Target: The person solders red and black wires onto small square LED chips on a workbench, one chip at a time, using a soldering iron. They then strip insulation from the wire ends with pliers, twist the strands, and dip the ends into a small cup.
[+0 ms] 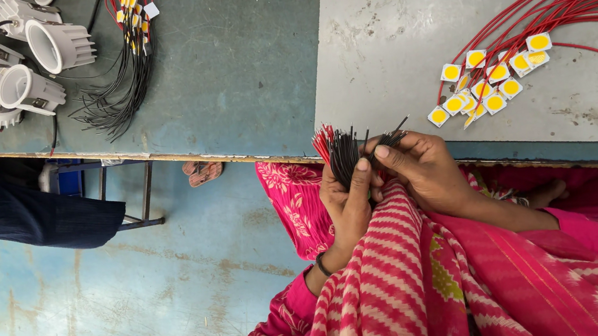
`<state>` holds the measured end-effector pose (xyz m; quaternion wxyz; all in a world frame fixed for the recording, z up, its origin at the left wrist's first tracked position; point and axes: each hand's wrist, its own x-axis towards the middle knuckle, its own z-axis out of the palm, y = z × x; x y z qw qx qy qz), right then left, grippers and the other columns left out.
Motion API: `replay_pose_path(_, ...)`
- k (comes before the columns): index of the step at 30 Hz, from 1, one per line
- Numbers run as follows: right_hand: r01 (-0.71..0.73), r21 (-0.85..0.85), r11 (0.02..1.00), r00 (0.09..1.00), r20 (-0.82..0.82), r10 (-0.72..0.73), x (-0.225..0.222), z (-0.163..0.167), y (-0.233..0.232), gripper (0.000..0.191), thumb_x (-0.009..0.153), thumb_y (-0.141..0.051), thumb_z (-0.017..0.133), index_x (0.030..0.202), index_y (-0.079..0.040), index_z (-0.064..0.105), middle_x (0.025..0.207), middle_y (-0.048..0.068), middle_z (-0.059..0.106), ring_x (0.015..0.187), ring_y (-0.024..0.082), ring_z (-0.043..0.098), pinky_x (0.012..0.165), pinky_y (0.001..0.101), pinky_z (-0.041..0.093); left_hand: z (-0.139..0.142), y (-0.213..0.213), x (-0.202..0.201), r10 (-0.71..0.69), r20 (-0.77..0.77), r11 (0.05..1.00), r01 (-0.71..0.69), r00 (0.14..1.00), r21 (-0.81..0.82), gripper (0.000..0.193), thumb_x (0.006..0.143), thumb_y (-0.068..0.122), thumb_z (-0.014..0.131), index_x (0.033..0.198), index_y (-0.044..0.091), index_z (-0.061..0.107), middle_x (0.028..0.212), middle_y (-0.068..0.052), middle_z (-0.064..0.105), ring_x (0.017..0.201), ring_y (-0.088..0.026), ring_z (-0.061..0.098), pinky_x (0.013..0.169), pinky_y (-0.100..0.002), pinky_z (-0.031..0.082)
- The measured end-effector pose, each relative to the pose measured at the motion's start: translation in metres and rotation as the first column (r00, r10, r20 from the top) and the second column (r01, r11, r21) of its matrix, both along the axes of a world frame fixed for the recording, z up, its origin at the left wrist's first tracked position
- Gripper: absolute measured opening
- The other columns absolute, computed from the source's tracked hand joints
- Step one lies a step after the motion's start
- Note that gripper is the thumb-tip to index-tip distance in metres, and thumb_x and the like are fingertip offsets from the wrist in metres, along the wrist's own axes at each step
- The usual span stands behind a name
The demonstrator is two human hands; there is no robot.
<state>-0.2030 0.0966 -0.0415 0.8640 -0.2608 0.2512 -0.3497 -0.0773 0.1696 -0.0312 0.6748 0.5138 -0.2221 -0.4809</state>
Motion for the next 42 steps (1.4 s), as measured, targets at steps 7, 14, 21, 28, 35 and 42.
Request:
replay_pose_path(7,0.002,-0.118,0.993,0.992,-0.127,-0.017,-0.0002,-0.0071,0.0000,0.026,0.100,-0.010,0.064,0.122,0.006,0.067,0.097,0.009,0.070,0.084,0.011,0.064,0.076,0.0255,0.055,0.0011,-0.0030,-0.0037,0.011,0.111,0.999,-0.015,0.994,0.034,0.016,0.100,0.005,0.069,0.114,0.001,0.062,0.080,-0.001,0.066,0.062,-0.003,0.056,0.053,-0.020,0.045)
replay_pose_path(14,0.019,-0.100,0.995,0.992,-0.123,-0.031,-0.0004,-0.0077,0.0054,0.021,0.102,-0.011,0.064,0.112,0.007,0.068,0.088,0.007,0.069,0.072,0.011,0.064,0.063,0.0254,0.056,0.0038,0.0019,0.0000,-0.021,0.095,0.999,0.016,0.995,0.051,0.014,0.098,0.006,0.068,0.111,0.000,0.068,0.077,-0.002,0.066,0.059,-0.006,0.056,0.054,-0.021,0.045)
replay_pose_path(21,0.033,-0.087,0.996,0.995,-0.086,-0.040,0.0020,-0.0050,0.0038,0.022,0.104,-0.013,0.062,0.110,0.007,0.069,0.083,0.005,0.066,0.071,0.010,0.062,0.062,0.0249,0.054,0.0015,0.0000,0.0014,-0.028,0.114,0.999,0.023,0.993,0.043,0.016,0.098,0.007,0.069,0.111,-0.001,0.066,0.076,-0.003,0.066,0.059,-0.007,0.056,0.054,-0.022,0.046)
replay_pose_path(28,0.025,-0.003,1.000,0.998,-0.051,-0.025,-0.0013,0.0009,0.0027,0.022,0.102,-0.012,0.060,0.112,0.008,0.065,0.085,0.007,0.066,0.071,0.013,0.063,0.061,0.0290,0.057,0.0037,-0.0001,-0.0029,-0.024,0.062,0.999,0.022,0.998,0.029,0.019,0.100,0.007,0.066,0.118,-0.001,0.065,0.078,-0.003,0.065,0.062,-0.007,0.056,0.054,-0.022,0.045)
replay_pose_path(35,0.015,-0.030,0.999,0.998,-0.060,-0.017,-0.0033,0.0005,0.0023,0.025,0.103,-0.015,0.061,0.111,0.008,0.067,0.084,0.008,0.066,0.071,0.012,0.063,0.062,0.0279,0.056,0.0010,-0.0009,-0.0012,-0.052,0.136,0.998,0.045,0.989,0.050,0.016,0.100,0.005,0.067,0.116,0.000,0.064,0.077,-0.003,0.066,0.060,-0.006,0.057,0.053,-0.021,0.046)
replay_pose_path(42,0.021,-0.098,0.995,0.992,-0.119,-0.032,-0.0052,-0.0014,0.0025,0.023,0.104,-0.015,0.062,0.112,0.007,0.066,0.085,0.008,0.066,0.071,0.012,0.062,0.061,0.0271,0.055,-0.0032,0.0003,-0.0028,-0.075,0.147,0.997,0.073,0.986,0.016,0.015,0.100,0.004,0.068,0.114,0.000,0.064,0.078,-0.002,0.066,0.059,-0.005,0.055,0.053,-0.020,0.045)
